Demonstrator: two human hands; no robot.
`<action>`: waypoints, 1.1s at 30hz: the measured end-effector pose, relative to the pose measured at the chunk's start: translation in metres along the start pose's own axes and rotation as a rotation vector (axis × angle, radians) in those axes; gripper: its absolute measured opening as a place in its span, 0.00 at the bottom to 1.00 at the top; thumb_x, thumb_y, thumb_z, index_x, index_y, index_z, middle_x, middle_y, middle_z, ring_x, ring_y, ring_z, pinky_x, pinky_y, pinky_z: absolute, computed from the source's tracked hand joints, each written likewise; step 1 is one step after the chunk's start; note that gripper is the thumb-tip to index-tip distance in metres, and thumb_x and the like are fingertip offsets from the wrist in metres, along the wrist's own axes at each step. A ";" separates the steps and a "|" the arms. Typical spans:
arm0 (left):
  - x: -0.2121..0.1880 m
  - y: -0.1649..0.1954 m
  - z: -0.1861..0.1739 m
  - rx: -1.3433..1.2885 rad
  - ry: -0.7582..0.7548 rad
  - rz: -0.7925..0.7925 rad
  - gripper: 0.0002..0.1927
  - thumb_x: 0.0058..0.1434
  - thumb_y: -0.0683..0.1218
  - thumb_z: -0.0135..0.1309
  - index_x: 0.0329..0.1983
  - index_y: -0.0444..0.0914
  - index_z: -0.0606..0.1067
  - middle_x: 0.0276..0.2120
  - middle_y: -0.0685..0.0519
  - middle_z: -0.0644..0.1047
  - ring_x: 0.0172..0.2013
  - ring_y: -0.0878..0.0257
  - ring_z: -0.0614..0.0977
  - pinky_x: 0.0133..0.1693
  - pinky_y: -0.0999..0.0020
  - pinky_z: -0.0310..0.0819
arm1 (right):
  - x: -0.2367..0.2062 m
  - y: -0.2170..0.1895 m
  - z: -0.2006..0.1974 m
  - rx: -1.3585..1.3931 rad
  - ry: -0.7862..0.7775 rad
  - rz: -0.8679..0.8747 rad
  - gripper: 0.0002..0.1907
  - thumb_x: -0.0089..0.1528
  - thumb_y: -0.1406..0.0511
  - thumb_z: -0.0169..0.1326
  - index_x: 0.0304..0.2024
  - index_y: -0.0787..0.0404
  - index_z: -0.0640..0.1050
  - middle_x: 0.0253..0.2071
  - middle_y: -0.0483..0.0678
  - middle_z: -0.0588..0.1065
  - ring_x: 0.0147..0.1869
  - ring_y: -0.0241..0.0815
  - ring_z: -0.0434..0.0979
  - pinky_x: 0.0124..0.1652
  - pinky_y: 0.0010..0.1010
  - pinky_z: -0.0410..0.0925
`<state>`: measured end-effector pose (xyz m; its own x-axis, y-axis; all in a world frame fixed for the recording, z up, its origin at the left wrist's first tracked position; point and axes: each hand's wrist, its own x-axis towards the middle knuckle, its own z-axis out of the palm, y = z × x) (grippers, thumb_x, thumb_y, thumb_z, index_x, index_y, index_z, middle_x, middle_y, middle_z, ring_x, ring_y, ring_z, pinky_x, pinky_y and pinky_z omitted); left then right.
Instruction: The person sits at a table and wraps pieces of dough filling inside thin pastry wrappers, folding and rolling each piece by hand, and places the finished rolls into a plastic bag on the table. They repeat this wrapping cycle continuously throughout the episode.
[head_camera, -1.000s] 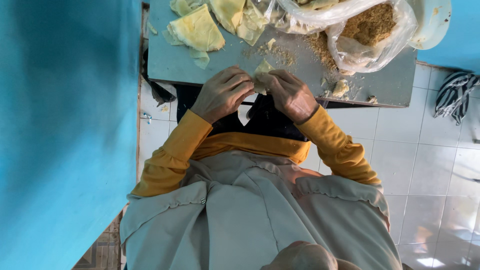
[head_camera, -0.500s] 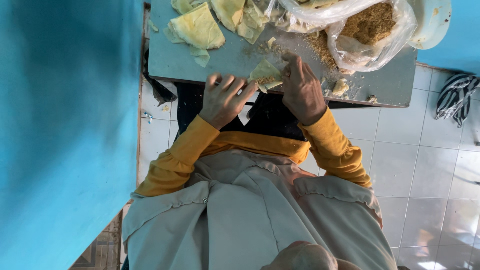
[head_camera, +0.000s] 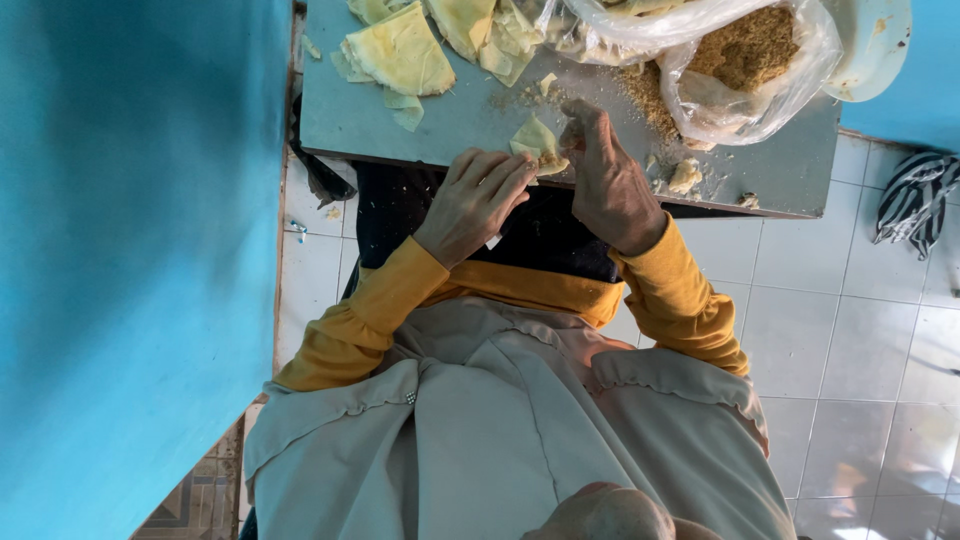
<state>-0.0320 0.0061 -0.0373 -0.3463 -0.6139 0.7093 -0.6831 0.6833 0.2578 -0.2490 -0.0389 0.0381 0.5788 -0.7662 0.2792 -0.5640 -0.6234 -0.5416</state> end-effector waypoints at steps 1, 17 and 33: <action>0.000 0.000 0.000 0.011 -0.001 0.003 0.21 0.66 0.44 0.61 0.60 0.35 0.73 0.56 0.50 0.77 0.54 0.55 0.76 0.59 0.56 0.69 | 0.001 -0.002 0.000 0.010 -0.003 0.000 0.30 0.66 0.82 0.46 0.70 0.68 0.57 0.55 0.64 0.73 0.52 0.55 0.80 0.49 0.39 0.75; 0.021 -0.003 0.003 -0.153 0.102 -0.154 0.09 0.61 0.37 0.59 0.44 0.36 0.76 0.40 0.51 0.77 0.44 0.53 0.77 0.53 0.55 0.69 | 0.014 -0.005 0.005 -0.062 -0.044 -0.149 0.26 0.66 0.76 0.58 0.65 0.62 0.67 0.46 0.56 0.81 0.47 0.51 0.84 0.44 0.36 0.77; 0.023 -0.006 0.013 0.136 -0.005 -0.051 0.07 0.63 0.42 0.62 0.42 0.37 0.76 0.39 0.51 0.73 0.45 0.54 0.74 0.56 0.54 0.68 | 0.010 0.002 0.004 -0.096 0.050 -0.307 0.28 0.63 0.79 0.54 0.63 0.69 0.60 0.50 0.65 0.79 0.46 0.55 0.83 0.40 0.38 0.79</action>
<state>-0.0445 -0.0174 -0.0310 -0.3121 -0.6485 0.6943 -0.7808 0.5914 0.2015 -0.2418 -0.0473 0.0368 0.7022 -0.5457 0.4573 -0.4221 -0.8363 -0.3498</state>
